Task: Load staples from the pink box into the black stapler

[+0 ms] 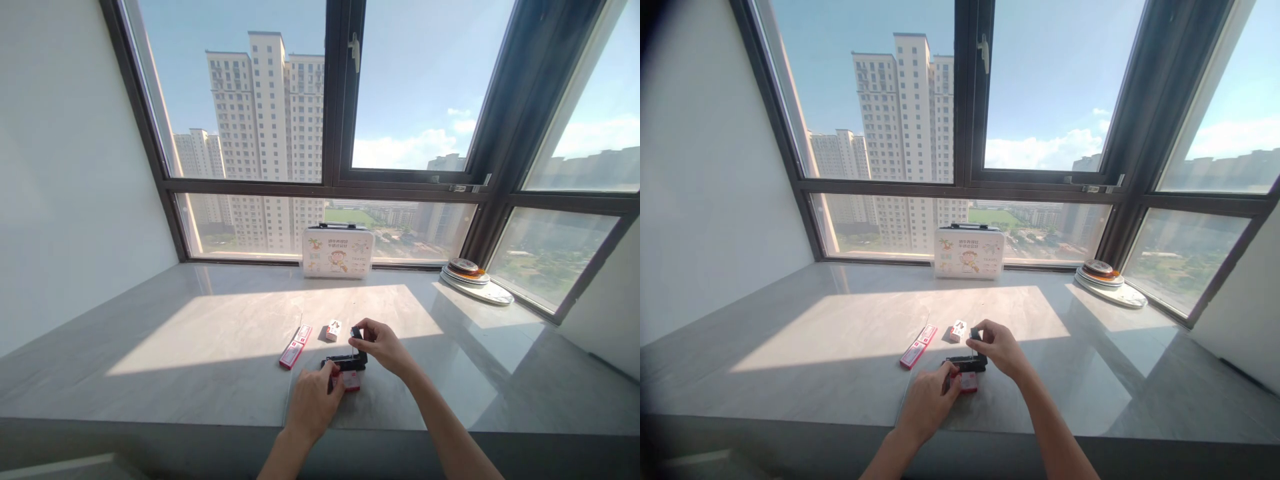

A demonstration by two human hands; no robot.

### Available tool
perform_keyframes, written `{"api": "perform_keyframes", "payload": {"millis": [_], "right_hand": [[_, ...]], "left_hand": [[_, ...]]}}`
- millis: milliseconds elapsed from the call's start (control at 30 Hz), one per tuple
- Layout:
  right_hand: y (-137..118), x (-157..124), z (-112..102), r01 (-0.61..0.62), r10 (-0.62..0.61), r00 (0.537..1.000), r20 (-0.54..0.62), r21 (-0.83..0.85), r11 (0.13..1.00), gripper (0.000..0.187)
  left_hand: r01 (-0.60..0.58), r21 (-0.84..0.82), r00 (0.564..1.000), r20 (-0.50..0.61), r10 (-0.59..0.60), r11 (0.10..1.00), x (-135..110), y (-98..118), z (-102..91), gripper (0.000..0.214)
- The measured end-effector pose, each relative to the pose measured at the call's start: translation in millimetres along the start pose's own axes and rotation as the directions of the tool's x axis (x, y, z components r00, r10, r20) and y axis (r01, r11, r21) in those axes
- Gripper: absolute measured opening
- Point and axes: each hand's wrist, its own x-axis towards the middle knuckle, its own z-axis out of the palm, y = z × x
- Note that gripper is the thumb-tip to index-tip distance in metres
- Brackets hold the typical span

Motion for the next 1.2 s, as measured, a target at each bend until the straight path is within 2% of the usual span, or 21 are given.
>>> {"api": "perform_keyframes", "payload": {"millis": [67,167,267,367,500,633,700,933,1100,1200], "right_hand": [[-5,10,20,0.051,-0.044,0.996,0.078,-0.094,0.994,0.04],[-5,18,39,0.059,-0.03,0.989,0.147,-0.195,0.979,0.039],[-1,17,42,0.057,-0.002,0.973,0.232,-0.229,0.972,0.035],[1,12,34,0.057,0.012,0.945,0.327,-0.201,0.978,0.03],[3,2,23,0.026,0.034,0.962,0.273,-0.212,0.977,0.029],[6,-7,13,0.001,0.044,0.981,0.19,-0.234,0.972,0.028],[9,-11,7,-0.019,0.061,0.985,0.163,-0.247,0.969,0.029],[20,-16,-1,-0.066,0.098,0.989,0.112,-0.266,0.962,0.03],[19,-16,1,-0.067,0.097,0.991,0.09,-0.29,0.955,0.03],[17,-17,1,-0.068,0.098,0.991,0.092,-0.284,0.957,0.031]], "left_hand": [[0.007,0.037,1.0,0.013,-0.007,0.999,0,-1,1.3,0.029],[-0.006,0.077,1.0,0.026,0.004,0.997,0,-2,3.3,0.031],[-0.014,0.091,1.0,0.024,0.012,0.996,0,-3,3.1,0.032],[-0.027,0.088,0.999,0.04,0.023,0.996,-1,0,-0.3,0.031],[-0.116,0.068,0.993,0.034,0.114,0.991,-2,10,-4.7,0.029],[-0.199,0.031,0.98,0.028,0.198,0.98,4,12,-6.0,0.012],[-0.181,0.038,0.983,-0.009,0.181,0.983,8,2,-8.9,0.009],[-0.06,0.165,0.98,-0.177,0.09,0.984,20,-52,-30.1,0.014],[-0.055,0.187,0.977,-0.195,0.091,0.981,37,-70,-29.6,0.019],[-0.05,0.155,0.984,-0.161,0.075,0.987,49,-81,-25.6,0.023]]}}
